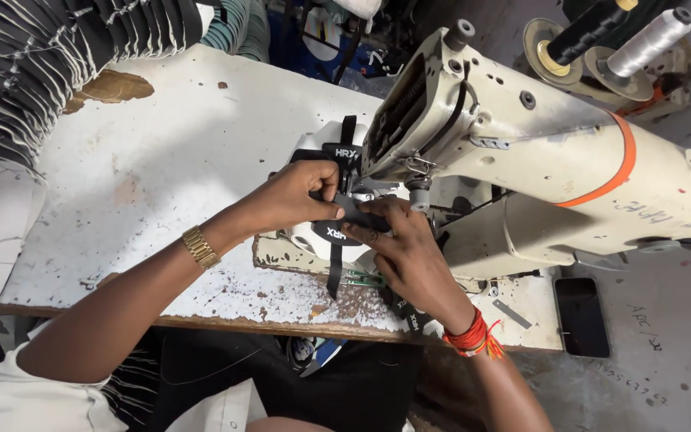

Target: The person uses a sewing machine to stitch black fabric pieces onto white shoe uppers. They guide the shoe under the needle, sew along the edges, and then cut the thread with scissors before moving to the next shoe.

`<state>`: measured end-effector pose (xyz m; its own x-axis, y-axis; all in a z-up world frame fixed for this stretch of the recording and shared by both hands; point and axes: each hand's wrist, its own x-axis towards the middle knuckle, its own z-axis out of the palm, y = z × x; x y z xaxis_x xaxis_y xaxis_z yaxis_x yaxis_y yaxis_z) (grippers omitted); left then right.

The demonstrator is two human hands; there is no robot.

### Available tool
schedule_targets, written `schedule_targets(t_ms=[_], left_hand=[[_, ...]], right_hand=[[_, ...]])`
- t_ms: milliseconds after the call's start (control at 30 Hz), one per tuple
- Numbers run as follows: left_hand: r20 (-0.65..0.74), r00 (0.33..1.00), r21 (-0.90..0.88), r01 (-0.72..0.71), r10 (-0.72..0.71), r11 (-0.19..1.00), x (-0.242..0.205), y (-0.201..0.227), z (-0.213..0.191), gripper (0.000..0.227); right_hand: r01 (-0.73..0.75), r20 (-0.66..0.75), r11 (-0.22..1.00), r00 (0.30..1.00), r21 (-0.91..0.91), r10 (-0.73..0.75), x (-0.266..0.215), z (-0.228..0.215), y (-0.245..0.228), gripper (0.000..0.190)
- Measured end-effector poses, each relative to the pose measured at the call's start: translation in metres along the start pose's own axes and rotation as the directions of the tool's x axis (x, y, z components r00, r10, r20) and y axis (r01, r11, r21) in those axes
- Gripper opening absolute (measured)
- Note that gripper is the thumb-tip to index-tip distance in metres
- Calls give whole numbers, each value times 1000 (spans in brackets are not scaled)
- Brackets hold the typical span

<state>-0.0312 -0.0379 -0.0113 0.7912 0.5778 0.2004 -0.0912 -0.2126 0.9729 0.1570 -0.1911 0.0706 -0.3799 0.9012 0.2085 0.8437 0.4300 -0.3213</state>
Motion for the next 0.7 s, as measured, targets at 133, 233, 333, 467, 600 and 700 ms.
schedule_targets(t_ms=[133, 233, 333, 467, 600, 700], left_hand=[[10, 994, -14, 105, -105, 994, 2, -1, -1, 33], [7, 992, -1, 127, -127, 992, 4, -3, 1, 34], [5, 993, -26, 120, -120, 992, 5, -5, 1, 33], [-5, 994, -64, 112, -113, 992, 9, -5, -1, 33], [-2, 989, -55, 147, -148, 988, 11, -8, -2, 32], [7, 997, -95, 82, -82, 992, 12, -13, -3, 32]], right_hand=[[-4, -1, 1000, 1000, -14, 4, 1, 3, 2, 62], [-23, 1, 1000, 1000, -20, 23, -2, 5, 4, 62], [-38, 3, 999, 999, -22, 38, -2, 6, 6, 62], [-68, 14, 998, 998, 9, 68, 0, 6, 10, 62], [-26, 4, 1000, 1000, 4, 26, -1, 10, 12, 64], [-32, -14, 999, 999, -4, 32, -1, 10, 10, 64]])
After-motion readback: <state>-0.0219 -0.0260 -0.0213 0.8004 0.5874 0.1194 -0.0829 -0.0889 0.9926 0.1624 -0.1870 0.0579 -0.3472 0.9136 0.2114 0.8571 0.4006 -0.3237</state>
